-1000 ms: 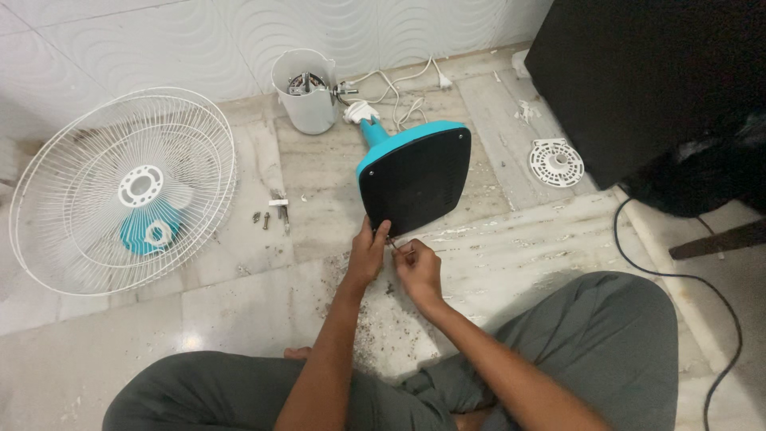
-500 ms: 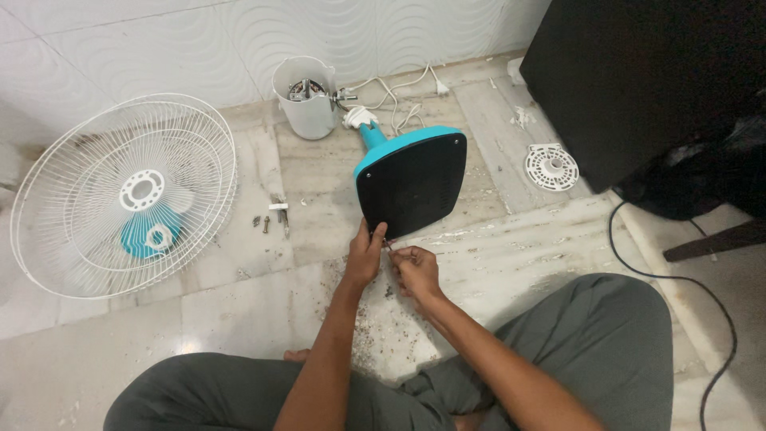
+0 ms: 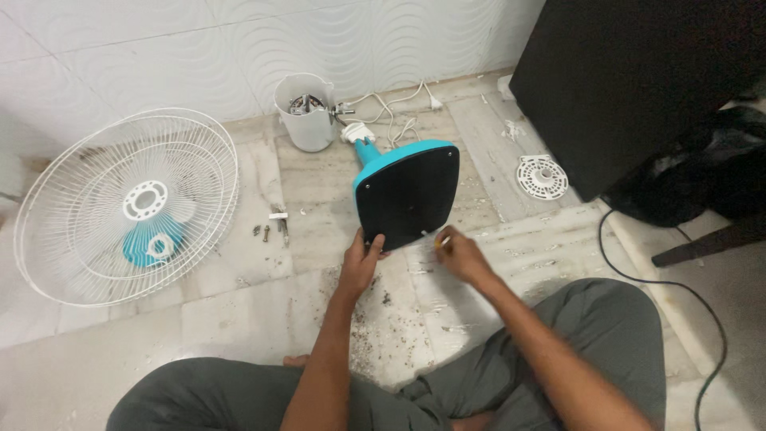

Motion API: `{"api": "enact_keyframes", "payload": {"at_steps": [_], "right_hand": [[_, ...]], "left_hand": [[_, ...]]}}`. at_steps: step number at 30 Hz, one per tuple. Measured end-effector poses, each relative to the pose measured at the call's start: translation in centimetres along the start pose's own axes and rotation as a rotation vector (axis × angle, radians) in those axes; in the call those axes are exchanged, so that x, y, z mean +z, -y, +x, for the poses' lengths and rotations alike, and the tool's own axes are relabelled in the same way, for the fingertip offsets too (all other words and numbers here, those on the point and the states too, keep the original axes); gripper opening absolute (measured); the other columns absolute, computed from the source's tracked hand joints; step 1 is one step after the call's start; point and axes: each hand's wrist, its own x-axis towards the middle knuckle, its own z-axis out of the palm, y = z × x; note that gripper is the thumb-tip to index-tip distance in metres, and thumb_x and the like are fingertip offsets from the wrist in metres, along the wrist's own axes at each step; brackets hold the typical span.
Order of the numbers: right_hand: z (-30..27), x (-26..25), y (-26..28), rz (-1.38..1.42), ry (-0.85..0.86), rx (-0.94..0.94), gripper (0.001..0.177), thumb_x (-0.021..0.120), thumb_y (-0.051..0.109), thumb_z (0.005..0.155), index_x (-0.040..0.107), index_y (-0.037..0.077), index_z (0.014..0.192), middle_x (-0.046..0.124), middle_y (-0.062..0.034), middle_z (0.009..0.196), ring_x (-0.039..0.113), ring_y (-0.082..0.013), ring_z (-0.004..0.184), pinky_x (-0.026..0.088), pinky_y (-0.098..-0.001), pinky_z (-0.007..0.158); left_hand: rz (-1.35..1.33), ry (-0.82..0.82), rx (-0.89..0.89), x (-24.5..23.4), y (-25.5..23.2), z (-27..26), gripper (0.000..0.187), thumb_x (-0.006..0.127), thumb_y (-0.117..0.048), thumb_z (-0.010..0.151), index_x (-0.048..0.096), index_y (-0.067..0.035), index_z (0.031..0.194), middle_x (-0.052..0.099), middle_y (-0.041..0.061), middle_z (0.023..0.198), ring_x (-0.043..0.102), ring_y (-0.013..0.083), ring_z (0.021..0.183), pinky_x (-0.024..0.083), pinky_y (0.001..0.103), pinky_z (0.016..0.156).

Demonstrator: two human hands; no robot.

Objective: The person sits on the floor and uses a screwdriver to remove screws from the back of a fan base. They then pick up the fan motor and use the screwdriver to adjust the internal wiring and components.

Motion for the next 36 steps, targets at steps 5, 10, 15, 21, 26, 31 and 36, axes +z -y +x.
{"api": "enact_keyframes", "payload": {"at_steps": [5, 10, 15, 21, 26, 31, 36], "right_hand": [[3.1, -8.2, -1.8, -0.335, -0.138, 0.132, 0.034, 0.081, 0.031, 0.084, 0.074, 0.009, 0.110, 0.078, -0.0185, 0.094, 0.076, -0.0304, 0.086, 0.058, -0.0413, 0.080], [3.8, -11.7, -4.3, -0.323, -0.487, 0.238, 0.025, 0.076, 0.026, 0.086, 0.080, 0.013, 0.107, 0.076, -0.0183, 0.095, 0.072, -0.0365, 0.089, 0.056, -0.0475, 0.080], [7.0, -11.1, -5.8, -0.246, -0.648, 0.171, 0.019, 0.072, 0.024, 0.094, 0.081, 0.014, 0.108, 0.075, -0.0203, 0.098, 0.071, -0.0397, 0.091, 0.055, -0.0483, 0.082], [9.2, -10.5, -6.0, -0.266, -0.700, 0.012, 0.026, 0.072, 0.014, 0.091, 0.079, 0.013, 0.115, 0.074, -0.0173, 0.104, 0.070, -0.0372, 0.095, 0.055, -0.0472, 0.082], [9.6, -9.5, -5.3, -0.335, -0.693, -0.023, 0.026, 0.079, 0.018, 0.088, 0.078, 0.011, 0.113, 0.070, -0.0132, 0.106, 0.068, -0.0349, 0.095, 0.054, -0.0471, 0.081], [9.8, -9.6, -4.8, -0.336, -0.702, -0.018, 0.021, 0.079, 0.019, 0.090, 0.078, 0.010, 0.109, 0.070, -0.0124, 0.104, 0.068, -0.0340, 0.094, 0.054, -0.0473, 0.079], [9.8, -9.4, -4.7, -0.328, -0.713, 0.007, 0.014, 0.077, 0.021, 0.095, 0.078, 0.009, 0.103, 0.070, -0.0112, 0.103, 0.068, -0.0340, 0.092, 0.054, -0.0473, 0.079]], "left_hand": [[0.299, -0.044, -0.094, -0.3, -1.5, -1.0, 0.052, 0.077, -0.037, 0.090, 0.064, 0.003, 0.121, 0.074, 0.013, 0.088, 0.067, 0.0162, 0.075, 0.053, 0.028, 0.067], [0.275, -0.099, -0.151, 0.1, -1.8, -1.1, 0.044, 0.082, -0.035, 0.084, 0.070, 0.003, 0.103, 0.072, 0.009, 0.075, 0.063, 0.0132, 0.063, 0.051, 0.031, 0.058], [0.379, -0.154, -0.055, 0.3, -1.3, -1.2, 0.042, 0.086, -0.032, 0.086, 0.068, 0.003, 0.102, 0.069, 0.003, 0.072, 0.059, 0.0075, 0.061, 0.049, 0.026, 0.056], [0.310, -0.162, -0.222, 0.7, -1.2, -1.6, 0.043, 0.083, -0.035, 0.086, 0.068, 0.005, 0.090, 0.062, 0.004, 0.062, 0.053, 0.0103, 0.054, 0.043, 0.029, 0.050], [0.385, -0.169, -0.265, 0.9, -1.4, -1.2, 0.044, 0.084, -0.038, 0.083, 0.067, 0.002, 0.088, 0.063, 0.003, 0.061, 0.057, 0.0112, 0.053, 0.045, 0.029, 0.050], [0.446, -0.163, -0.225, 1.0, -1.4, -1.0, 0.043, 0.083, -0.040, 0.083, 0.067, 0.000, 0.087, 0.063, 0.002, 0.060, 0.056, 0.0111, 0.053, 0.044, 0.029, 0.050], [0.456, -0.180, -0.216, 1.2, -1.3, -1.1, 0.043, 0.083, -0.038, 0.084, 0.067, 0.002, 0.085, 0.061, 0.005, 0.059, 0.053, 0.0123, 0.053, 0.041, 0.030, 0.050]]}}
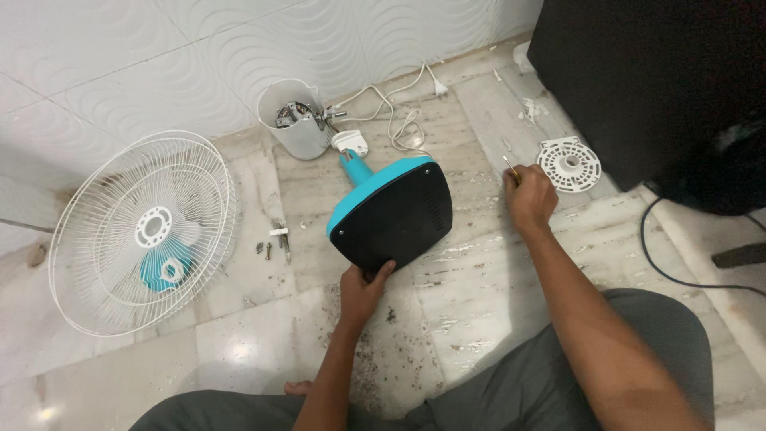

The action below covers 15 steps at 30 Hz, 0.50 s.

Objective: The person sits on the floor and uses a screwdriver to remove screws from the back of a fan base. They then pick up the fan motor and use the screwdriver to adjust the internal wiring and components.

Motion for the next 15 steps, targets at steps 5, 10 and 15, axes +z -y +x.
{"api": "enact_keyframes", "payload": {"at_steps": [5, 10, 15], "right_hand": [[-1.0, -0.2, 0.3, -0.004, 0.018, -0.030, 0.013, 0.077, 0.020, 0.092, 0.079, 0.009, 0.099, 0.071, -0.0117, 0.101, 0.068, -0.0332, 0.091, 0.054, -0.0471, 0.078], [-3.4, 0.0, 0.6, 0.232, 0.250, 0.210, 0.015, 0.079, 0.023, 0.090, 0.081, 0.012, 0.100, 0.078, -0.0087, 0.089, 0.073, -0.0227, 0.076, 0.056, -0.0393, 0.074], [-7.8, 1.1, 1.3, 0.461, 0.354, 0.171, 0.016, 0.085, 0.019, 0.083, 0.082, 0.006, 0.091, 0.080, -0.0059, 0.083, 0.070, -0.0099, 0.071, 0.056, -0.0272, 0.070]], "left_hand": [[-0.017, -0.025, 0.054, -0.1, 0.1, -0.2, 0.041, 0.081, -0.038, 0.085, 0.069, 0.001, 0.092, 0.062, 0.004, 0.060, 0.052, 0.0117, 0.053, 0.041, 0.031, 0.051], [0.008, -0.038, 0.111, 0.1, 0.0, -0.3, 0.047, 0.081, -0.039, 0.087, 0.066, 0.002, 0.106, 0.067, 0.008, 0.068, 0.058, 0.0157, 0.057, 0.045, 0.032, 0.055], [-0.142, -0.107, 0.497, 0.1, -0.4, -0.7, 0.052, 0.077, -0.028, 0.096, 0.057, 0.005, 0.131, 0.073, 0.020, 0.113, 0.070, 0.0257, 0.103, 0.053, 0.035, 0.085]]}}
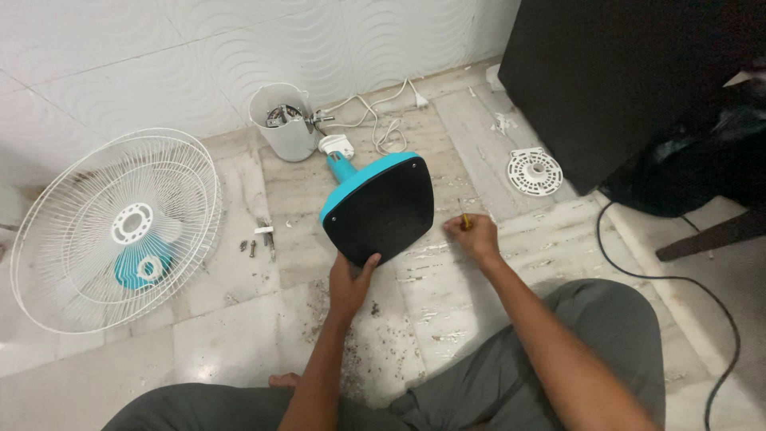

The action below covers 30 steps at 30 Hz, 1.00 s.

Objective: The person sits on the floor and uses a screwdriver to remove screws from the back of a fan base. They then pick up the fan motor and use the screwdriver to adjust the internal wiring and components.

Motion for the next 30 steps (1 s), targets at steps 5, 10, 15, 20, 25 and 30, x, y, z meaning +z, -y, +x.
{"api": "enact_keyframes", "payload": {"at_steps": [5, 10, 15, 20, 25, 30], "right_hand": [[-2.9, 1.8, 1.0, 0.070, 0.009, 0.001, 0.016, 0.083, 0.018, 0.084, 0.081, 0.005, 0.094, 0.080, -0.0044, 0.082, 0.070, -0.0096, 0.071, 0.056, -0.0276, 0.069], [-4.5, 2.0, 2.4, 0.157, -0.031, -0.105, 0.015, 0.080, 0.016, 0.088, 0.080, 0.004, 0.097, 0.080, -0.0050, 0.088, 0.069, -0.0099, 0.076, 0.055, -0.0267, 0.072], [-4.8, 2.1, 3.1, 0.165, -0.082, -0.122, 0.015, 0.080, 0.013, 0.088, 0.080, 0.003, 0.099, 0.079, -0.0062, 0.090, 0.068, -0.0122, 0.079, 0.054, -0.0284, 0.075], [-4.7, 2.2, 3.3, 0.155, -0.099, -0.128, 0.016, 0.079, 0.013, 0.087, 0.080, 0.003, 0.099, 0.079, -0.0044, 0.092, 0.070, -0.0100, 0.083, 0.055, -0.0265, 0.081], [-4.6, 2.4, 3.3, 0.156, -0.101, -0.103, 0.016, 0.079, 0.014, 0.088, 0.080, 0.002, 0.099, 0.079, -0.0049, 0.090, 0.069, -0.0106, 0.082, 0.054, -0.0270, 0.080], [-4.5, 2.6, 3.2, 0.189, -0.096, -0.121, 0.016, 0.080, 0.014, 0.088, 0.079, 0.002, 0.098, 0.078, -0.0046, 0.089, 0.068, -0.0108, 0.082, 0.054, -0.0271, 0.081]], "left_hand": [[-0.116, 0.041, -0.221, -0.1, -0.7, 0.1, 0.050, 0.074, -0.025, 0.091, 0.057, 0.001, 0.130, 0.073, 0.018, 0.116, 0.072, 0.0266, 0.106, 0.056, 0.037, 0.087], [-0.070, 0.012, -0.112, -0.2, -0.7, 0.1, 0.047, 0.076, -0.018, 0.092, 0.059, 0.000, 0.132, 0.073, 0.019, 0.118, 0.070, 0.0268, 0.106, 0.054, 0.038, 0.090], [-0.172, 0.069, -0.216, -0.2, 0.3, 0.4, 0.050, 0.077, -0.019, 0.090, 0.057, -0.001, 0.132, 0.074, 0.017, 0.115, 0.072, 0.0253, 0.105, 0.056, 0.036, 0.088], [-0.121, 0.080, -0.272, -0.1, 1.4, 0.4, 0.056, 0.078, -0.021, 0.089, 0.054, -0.003, 0.136, 0.075, 0.016, 0.111, 0.073, 0.0230, 0.099, 0.056, 0.036, 0.085], [-0.124, 0.108, -0.284, 0.1, 2.5, 0.4, 0.059, 0.078, -0.022, 0.090, 0.052, -0.003, 0.139, 0.076, 0.015, 0.112, 0.073, 0.0208, 0.099, 0.056, 0.034, 0.086], [-0.133, 0.126, -0.275, 0.0, 2.8, 0.4, 0.059, 0.078, -0.025, 0.090, 0.052, -0.004, 0.139, 0.076, 0.015, 0.112, 0.073, 0.0206, 0.098, 0.056, 0.033, 0.085]]}}
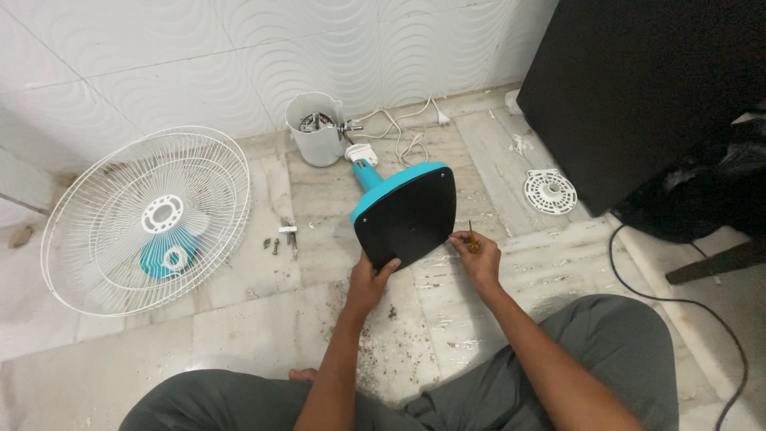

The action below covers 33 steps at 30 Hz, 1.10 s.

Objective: The person sits on the floor and uses a screwdriver to remove screws from the back of a fan base. They then pick up the fan motor and use the screwdriver to adjust the internal wiring and components.

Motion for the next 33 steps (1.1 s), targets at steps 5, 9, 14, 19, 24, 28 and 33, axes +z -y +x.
{"api": "enact_keyframes", "payload": {"at_steps": [5, 9, 14, 19, 24, 28, 33], "right_hand": [[-0.1, 0.0, 0.1, -0.050, -0.006, -0.014, 0.015, 0.080, 0.015, 0.087, 0.080, 0.003, 0.097, 0.078, -0.0044, 0.091, 0.070, -0.0112, 0.084, 0.054, -0.0272, 0.083], [-0.2, 0.2, 0.7, -0.008, 0.000, -0.001, 0.016, 0.080, 0.016, 0.088, 0.078, 0.003, 0.097, 0.079, -0.0049, 0.091, 0.070, -0.0116, 0.082, 0.056, -0.0277, 0.078], [-0.2, 0.0, 1.3, -0.113, 0.000, -0.010, 0.016, 0.081, 0.015, 0.087, 0.079, 0.004, 0.098, 0.079, -0.0055, 0.091, 0.070, -0.0116, 0.080, 0.055, -0.0272, 0.077], [-0.2, 0.2, 1.2, -0.072, -0.001, 0.026, 0.015, 0.079, 0.014, 0.089, 0.077, 0.004, 0.100, 0.079, -0.0056, 0.091, 0.069, -0.0129, 0.080, 0.055, -0.0295, 0.075], [-0.9, -0.2, 2.6, -0.163, -0.029, -0.078, 0.015, 0.080, 0.015, 0.087, 0.077, 0.004, 0.097, 0.079, -0.0087, 0.091, 0.073, -0.0177, 0.081, 0.056, -0.0313, 0.076], [-1.7, -1.1, 4.4, -0.456, -0.027, -0.314, 0.013, 0.076, 0.015, 0.091, 0.076, 0.006, 0.100, 0.079, -0.0099, 0.097, 0.074, -0.0249, 0.081, 0.055, -0.0354, 0.072], [-2.3, -0.6, 4.6, -0.469, -0.065, -0.279, 0.013, 0.072, 0.016, 0.095, 0.076, 0.007, 0.104, 0.078, -0.0117, 0.093, 0.072, -0.0261, 0.077, 0.053, -0.0373, 0.069]], "left_hand": [[0.053, 0.028, -0.069, -0.3, -0.7, 0.1, 0.064, 0.078, -0.026, 0.089, 0.049, -0.006, 0.143, 0.076, 0.013, 0.104, 0.068, 0.0177, 0.083, 0.054, 0.032, 0.076], [0.074, 0.050, -0.072, -0.5, -1.3, 0.3, 0.067, 0.077, -0.025, 0.090, 0.046, -0.006, 0.146, 0.075, 0.011, 0.101, 0.064, 0.0154, 0.074, 0.053, 0.031, 0.070], [0.055, 0.063, -0.059, -0.7, -1.3, 0.2, 0.069, 0.076, -0.023, 0.090, 0.044, -0.006, 0.149, 0.075, 0.014, 0.103, 0.065, 0.0155, 0.078, 0.053, 0.030, 0.073], [-0.001, 0.055, 0.002, -0.4, -0.8, 0.4, 0.068, 0.076, -0.021, 0.091, 0.043, -0.005, 0.148, 0.076, 0.014, 0.109, 0.069, 0.0159, 0.088, 0.054, 0.030, 0.078], [-0.029, 0.066, -0.003, -0.4, -0.1, 0.4, 0.063, 0.076, -0.020, 0.091, 0.047, -0.002, 0.144, 0.076, 0.015, 0.110, 0.071, 0.0177, 0.094, 0.056, 0.030, 0.081], [0.004, 0.080, 0.044, -0.5, 0.5, 0.8, 0.062, 0.076, -0.018, 0.092, 0.045, 0.001, 0.143, 0.075, 0.016, 0.115, 0.072, 0.0183, 0.101, 0.055, 0.030, 0.085], [-0.056, 0.088, 0.083, -0.5, 0.6, 0.8, 0.060, 0.075, -0.020, 0.092, 0.047, 0.001, 0.141, 0.076, 0.017, 0.112, 0.073, 0.0180, 0.097, 0.057, 0.030, 0.081]]}}
